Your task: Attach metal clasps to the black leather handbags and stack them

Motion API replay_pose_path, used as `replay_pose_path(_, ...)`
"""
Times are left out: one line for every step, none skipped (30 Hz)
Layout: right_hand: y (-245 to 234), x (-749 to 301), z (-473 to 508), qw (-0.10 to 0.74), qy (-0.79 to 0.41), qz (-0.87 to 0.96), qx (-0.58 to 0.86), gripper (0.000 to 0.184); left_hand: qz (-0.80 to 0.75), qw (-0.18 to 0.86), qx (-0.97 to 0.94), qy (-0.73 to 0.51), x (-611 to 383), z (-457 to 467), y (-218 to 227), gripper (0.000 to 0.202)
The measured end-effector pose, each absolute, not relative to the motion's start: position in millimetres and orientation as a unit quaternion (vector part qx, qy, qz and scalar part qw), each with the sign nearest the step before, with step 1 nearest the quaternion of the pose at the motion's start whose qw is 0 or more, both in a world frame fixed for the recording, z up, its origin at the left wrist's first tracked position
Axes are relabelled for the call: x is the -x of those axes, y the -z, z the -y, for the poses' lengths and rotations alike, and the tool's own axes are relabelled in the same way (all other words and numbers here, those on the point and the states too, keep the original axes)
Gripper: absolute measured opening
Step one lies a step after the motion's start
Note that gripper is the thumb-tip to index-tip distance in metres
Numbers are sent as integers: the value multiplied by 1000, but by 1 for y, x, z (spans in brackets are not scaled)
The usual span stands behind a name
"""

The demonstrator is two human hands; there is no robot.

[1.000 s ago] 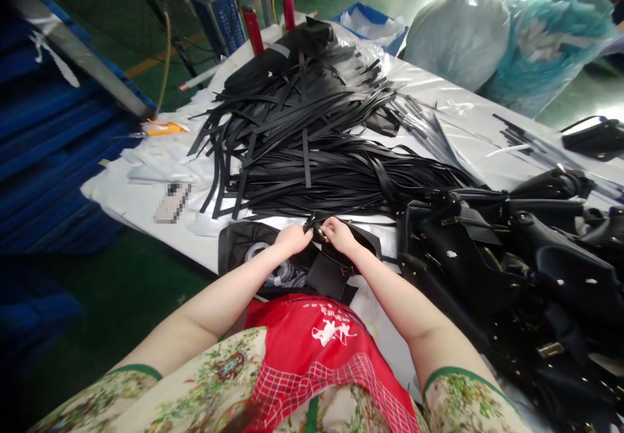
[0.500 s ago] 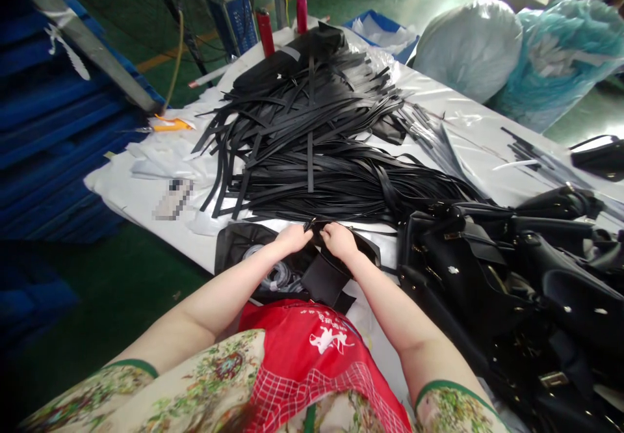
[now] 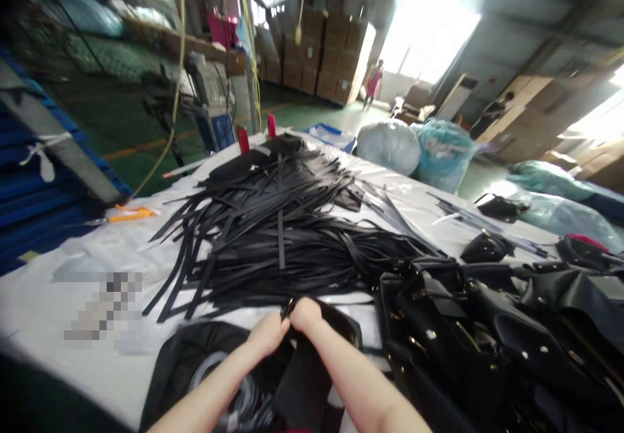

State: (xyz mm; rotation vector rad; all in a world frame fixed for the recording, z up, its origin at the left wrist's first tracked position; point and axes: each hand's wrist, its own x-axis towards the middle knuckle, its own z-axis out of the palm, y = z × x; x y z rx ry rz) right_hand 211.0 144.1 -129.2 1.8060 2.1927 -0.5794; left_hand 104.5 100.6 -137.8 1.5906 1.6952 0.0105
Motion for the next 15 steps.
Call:
replay_pose_path(131, -212, -143, 104, 186, -746, -630, 23, -667, 394, -631, -13, -105, -100, 139, 40)
replay_pose_path(136, -215, -143, 90, 175, -744, -639, 24, -668, 391, -633, -21, -105, -101, 142, 40)
replay_pose_path(143, -218, -142, 68, 168, -735, -653, 25, -670, 388, -632, -31, -106, -101, 147, 39)
replay_pose_path(153, -221, -141, 31, 164, -722, -671, 25, -673, 389, -628, -40, -108, -102, 152, 39)
replay_pose_path(163, -225, -139, -5, 154, -717, -680, 24, -674, 390, -626, -50, -109, -102, 158, 40)
replay_pose_path(174, -229, -138, -40, 143, -717, -681, 24, -675, 394, -621, -56, -110, -102, 164, 40)
replay_pose_path(186, -232, -136, -72, 132, -718, -680, 25, -676, 400, -616, -59, -111, -102, 171, 41)
replay_pose_path(196, -235, -135, -94, 124, -719, -677, 29, -676, 406, -613, -58, -112, -102, 176, 42)
replay_pose_path(205, -237, -134, -110, 124, -717, -677, 32, -675, 413, -610, -56, -112, -102, 181, 43)
replay_pose_path(213, -238, -134, -117, 135, -711, -680, 34, -674, 418, -607, -54, -112, -102, 184, 44)
replay_pose_path(217, -238, -135, -117, 154, -704, -684, 35, -673, 421, -606, -52, -112, -102, 186, 46)
replay_pose_path(219, -237, -136, -111, 176, -699, -685, 35, -671, 422, -607, -54, -113, -102, 186, 47)
replay_pose_path(218, -236, -137, -101, 196, -697, -683, 33, -672, 422, -606, -57, -113, -102, 184, 48)
replay_pose_path(214, -234, -139, -89, 210, -698, -679, 31, -675, 420, -604, -62, -113, -101, 180, 48)
replay_pose_path(207, -232, -139, -74, 220, -702, -673, 30, -679, 416, -601, -68, -113, -101, 175, 47)
